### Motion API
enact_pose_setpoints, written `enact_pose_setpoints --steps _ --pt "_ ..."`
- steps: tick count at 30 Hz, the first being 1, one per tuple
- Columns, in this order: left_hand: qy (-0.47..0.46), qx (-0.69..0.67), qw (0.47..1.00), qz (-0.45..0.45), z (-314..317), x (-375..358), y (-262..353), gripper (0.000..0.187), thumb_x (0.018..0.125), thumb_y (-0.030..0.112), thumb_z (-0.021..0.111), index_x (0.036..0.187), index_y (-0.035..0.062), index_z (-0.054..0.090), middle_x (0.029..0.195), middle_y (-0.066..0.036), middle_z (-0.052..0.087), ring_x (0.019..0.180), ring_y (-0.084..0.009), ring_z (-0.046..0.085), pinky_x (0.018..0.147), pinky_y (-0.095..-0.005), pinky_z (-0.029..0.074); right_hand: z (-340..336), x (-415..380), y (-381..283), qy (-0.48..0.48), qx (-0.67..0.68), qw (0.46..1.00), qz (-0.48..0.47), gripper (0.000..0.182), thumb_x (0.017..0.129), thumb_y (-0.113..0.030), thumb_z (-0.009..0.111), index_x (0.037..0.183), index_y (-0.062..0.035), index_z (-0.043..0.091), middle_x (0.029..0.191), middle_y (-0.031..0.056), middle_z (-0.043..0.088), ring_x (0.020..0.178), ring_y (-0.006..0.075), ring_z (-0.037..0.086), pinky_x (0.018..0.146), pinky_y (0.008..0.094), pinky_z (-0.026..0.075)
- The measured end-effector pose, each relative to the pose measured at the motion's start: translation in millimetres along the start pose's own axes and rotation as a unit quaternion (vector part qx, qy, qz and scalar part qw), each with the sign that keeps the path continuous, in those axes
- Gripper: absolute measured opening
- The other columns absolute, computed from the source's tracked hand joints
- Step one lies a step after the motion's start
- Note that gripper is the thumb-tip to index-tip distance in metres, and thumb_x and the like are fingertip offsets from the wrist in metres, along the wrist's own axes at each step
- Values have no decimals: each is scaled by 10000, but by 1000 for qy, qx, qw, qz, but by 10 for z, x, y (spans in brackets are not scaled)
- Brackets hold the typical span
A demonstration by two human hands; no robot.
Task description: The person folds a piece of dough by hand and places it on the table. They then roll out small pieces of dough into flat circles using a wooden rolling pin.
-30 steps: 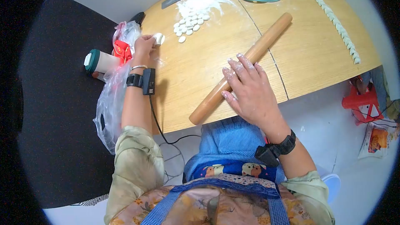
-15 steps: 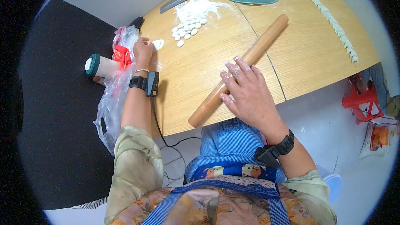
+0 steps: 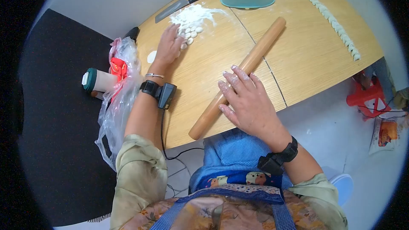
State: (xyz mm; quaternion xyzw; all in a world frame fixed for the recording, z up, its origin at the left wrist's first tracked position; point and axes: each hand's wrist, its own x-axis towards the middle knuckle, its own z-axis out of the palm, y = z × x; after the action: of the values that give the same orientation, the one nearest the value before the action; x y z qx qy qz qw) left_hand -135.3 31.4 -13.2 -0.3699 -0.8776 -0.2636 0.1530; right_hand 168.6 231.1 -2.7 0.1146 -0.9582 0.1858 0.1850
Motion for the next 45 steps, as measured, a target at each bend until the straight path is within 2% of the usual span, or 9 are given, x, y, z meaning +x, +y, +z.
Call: enact_pose_setpoints --steps 10,12,18,25,30,32,38,41,45 --pt "-95 32 995 25 -24 -142 216 819 867 464 732 1481 7 441 1471 -255 496 1377 -397 464 1159 -445 355 2 -7 -2 2 -5 1000 3 486 951 -354 636 1334 -57 613 1427 146 540 1427 319 414 1158 498 338" --pt "-52 -124 988 -71 -55 -218 260 610 846 318 777 1330 13 566 1317 -210 591 1256 -361 547 1087 -415 420 -1 -6 -4 5 -6 1000 2 487 954 -358 630 1336 -56 612 1427 147 541 1428 319 413 1159 498 338" --pt "20 29 999 39 -39 -202 291 249 807 158 770 1004 55 658 1035 -131 634 1013 -317 595 922 -411 479 12 -13 -7 5 -10 1000 3 492 956 -363 624 1340 -55 611 1422 152 549 1432 316 410 1161 499 336" --pt "2 37 999 23 -17 -176 300 238 828 137 759 1029 62 656 980 -92 647 958 -260 610 869 -383 495 30 -20 11 10 -7 1000 -2 486 959 -363 621 1335 -55 613 1422 148 549 1429 313 413 1155 502 341" --pt "60 -288 929 -223 6 -64 165 161 903 137 709 1001 16 670 967 -99 696 919 -173 651 792 -322 522 29 -18 14 7 -9 1000 -1 490 960 -369 620 1336 -56 610 1423 146 548 1430 313 412 1155 501 342" --pt "79 -278 933 -213 -37 -30 34 195 931 158 693 1026 -9 662 995 -81 694 951 -137 633 814 -298 513 27 -17 13 7 -7 1000 -2 492 960 -372 620 1338 -56 609 1423 146 548 1430 313 412 1156 500 342" --pt "54 -244 957 -151 138 -121 -157 400 937 215 658 1236 -37 579 1239 -201 650 1162 -290 624 995 -380 487 24 -9 4 5 -9 1000 3 491 962 -370 620 1338 -56 607 1426 144 546 1431 314 411 1156 498 343" --pt "-10 -61 997 -40 170 -36 58 714 907 409 658 1428 -46 481 1418 -311 518 1346 -430 478 1149 -479 359 6 -6 -2 3 -6 1000 3 483 956 -359 629 1331 -53 611 1422 147 548 1430 318 411 1153 497 344" --pt "-42 85 995 -13 345 -3 288 693 915 442 637 1396 -42 517 1460 -317 480 1399 -454 420 1180 -501 323 -14 11 -7 7 2 1000 1 478 941 -341 644 1318 -49 619 1415 147 552 1422 326 419 1145 495 349"
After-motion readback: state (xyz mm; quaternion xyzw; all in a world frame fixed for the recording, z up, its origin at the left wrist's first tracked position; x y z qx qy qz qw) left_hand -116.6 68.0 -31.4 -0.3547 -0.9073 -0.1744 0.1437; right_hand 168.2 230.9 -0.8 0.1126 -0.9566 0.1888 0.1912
